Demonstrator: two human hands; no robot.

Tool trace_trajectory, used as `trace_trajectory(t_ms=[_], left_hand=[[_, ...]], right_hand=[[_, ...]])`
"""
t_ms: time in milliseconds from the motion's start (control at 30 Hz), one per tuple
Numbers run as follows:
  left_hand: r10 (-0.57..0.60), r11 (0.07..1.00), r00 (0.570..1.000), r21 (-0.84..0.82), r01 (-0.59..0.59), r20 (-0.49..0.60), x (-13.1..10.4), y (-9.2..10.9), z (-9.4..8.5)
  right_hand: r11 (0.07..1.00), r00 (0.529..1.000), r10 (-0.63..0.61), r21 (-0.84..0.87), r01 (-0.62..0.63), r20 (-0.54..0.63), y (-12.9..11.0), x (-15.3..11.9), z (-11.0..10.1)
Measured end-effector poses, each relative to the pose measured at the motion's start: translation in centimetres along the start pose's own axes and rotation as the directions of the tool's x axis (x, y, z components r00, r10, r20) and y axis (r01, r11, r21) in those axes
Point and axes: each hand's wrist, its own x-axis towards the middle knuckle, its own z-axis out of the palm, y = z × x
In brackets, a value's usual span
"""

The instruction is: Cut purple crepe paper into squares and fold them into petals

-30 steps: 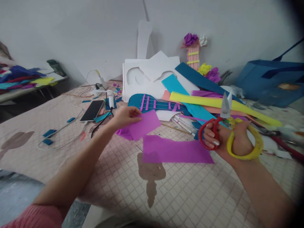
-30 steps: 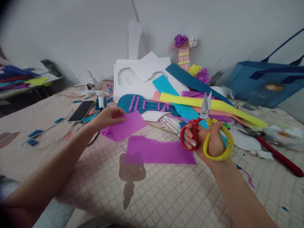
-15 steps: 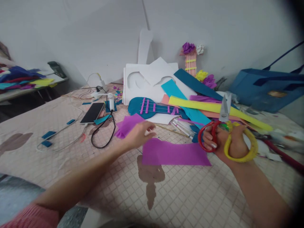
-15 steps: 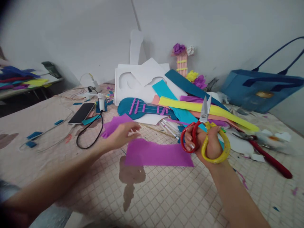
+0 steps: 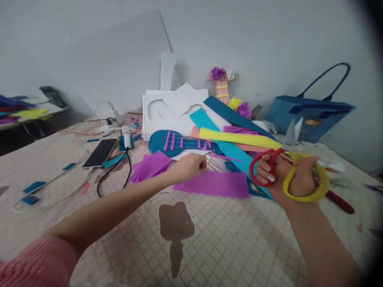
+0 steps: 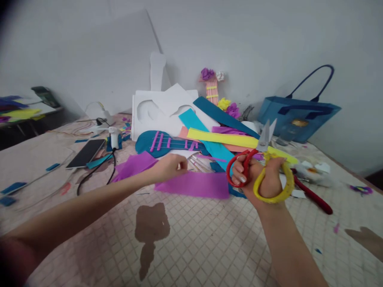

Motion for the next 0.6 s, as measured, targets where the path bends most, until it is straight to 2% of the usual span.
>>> trace_trajectory(t_ms=[133,233,333,400,467,533,600], left_hand=[[-0.052,0.999,0.994,0.002,0.053,-0.101,5.5,1.7,-1.3],[-0.09,0.996,0.984,0.013,0.093,-0.152,10.0,2.6,-0.8],[-0.109,0.994,0.978,-0.003,0.11,-0.181,13.1,3.1,0.3],[-0.117,0.993,0.976,-0.028,0.114,-0.185,13.9,3.4,1.0],[-0.114,0.993,0.975,-0.065,0.103,-0.192,13.7,3.8,1.6],[-0.098,0.989,0.977,-0.124,0.075,-0.191,12.6,4.4,2.0],[-0.077,0.975,0.986,-0.216,0.044,-0.146,10.7,5.0,2.3]], right_hand=[[0.994,0.995,-0.091,0.057,0.094,-0.046,-0.8,0.1,-0.1],[0.991,0.992,-0.109,0.075,0.114,-0.063,-0.7,0.2,-0.2],[0.992,0.994,-0.083,0.085,0.088,-0.065,-0.2,0.4,-0.1],[0.994,0.996,-0.067,0.081,0.073,-0.066,0.2,0.4,0.0],[0.995,0.996,-0.059,0.076,0.064,-0.064,0.5,0.4,0.0],[0.995,0.997,-0.057,0.083,0.061,-0.047,0.7,0.3,0.1],[0.993,0.998,-0.058,0.098,0.06,-0.023,0.8,0.1,0.3]])
